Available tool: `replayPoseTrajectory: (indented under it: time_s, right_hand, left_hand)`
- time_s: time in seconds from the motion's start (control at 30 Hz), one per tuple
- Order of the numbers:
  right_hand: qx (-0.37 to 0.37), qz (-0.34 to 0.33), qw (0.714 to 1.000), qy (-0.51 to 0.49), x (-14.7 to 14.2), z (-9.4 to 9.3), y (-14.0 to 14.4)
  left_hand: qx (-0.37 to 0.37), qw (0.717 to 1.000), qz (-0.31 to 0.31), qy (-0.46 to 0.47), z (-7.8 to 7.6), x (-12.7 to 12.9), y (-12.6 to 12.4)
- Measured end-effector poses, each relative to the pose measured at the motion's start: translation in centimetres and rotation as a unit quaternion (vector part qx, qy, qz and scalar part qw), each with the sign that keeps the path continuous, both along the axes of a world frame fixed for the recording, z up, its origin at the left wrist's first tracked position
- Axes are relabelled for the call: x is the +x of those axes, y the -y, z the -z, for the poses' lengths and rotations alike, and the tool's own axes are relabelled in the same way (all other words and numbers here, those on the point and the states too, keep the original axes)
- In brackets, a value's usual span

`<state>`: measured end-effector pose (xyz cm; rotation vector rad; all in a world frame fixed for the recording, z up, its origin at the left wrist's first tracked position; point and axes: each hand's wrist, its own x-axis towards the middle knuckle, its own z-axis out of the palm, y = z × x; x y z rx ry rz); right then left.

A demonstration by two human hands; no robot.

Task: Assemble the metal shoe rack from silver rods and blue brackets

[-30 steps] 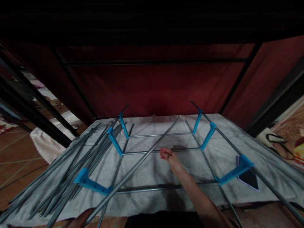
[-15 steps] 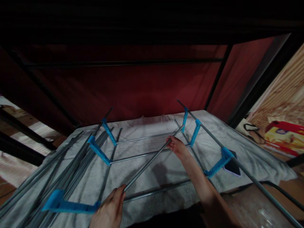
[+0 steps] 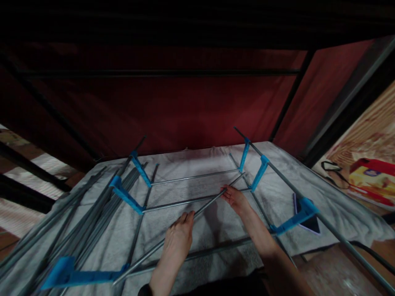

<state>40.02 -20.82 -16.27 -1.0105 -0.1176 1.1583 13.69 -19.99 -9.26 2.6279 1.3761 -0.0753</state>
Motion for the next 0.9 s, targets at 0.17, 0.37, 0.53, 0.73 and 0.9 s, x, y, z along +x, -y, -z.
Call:
replayPoseTrajectory:
  time_s: [0.17,0.37,0.53,0.73,0.9]
  right_hand:
    - [-0.006,-0.009,1.0,0.011,1.4,2.1,-0.3]
    - [-0.039,-0.035,0.998,0.043,2.5,3.8,-0.7]
    - [-0.022,-0.085,0.986,0.14,2.4,4.9,0.4]
    - [-0.021,-0.039,0.875,0.482,0.7,7.2,1.3]
    - [-0.033,-0.046,0.776,0.628,-0.1,7.5,1.0]
  left_hand:
    - [0.005,0.999,0.032,0.022,1.0,1.5,-0.8]
    - [0.008,0.997,0.042,0.071,1.8,2.6,-1.7]
    - [-0.023,0.997,0.019,0.076,1.4,2.2,-2.9]
    - [0.004,0.997,-0.05,0.055,1.3,0.4,-4.6]
    - [0.005,0.993,-0.113,0.033,1.5,-0.7,-6.5]
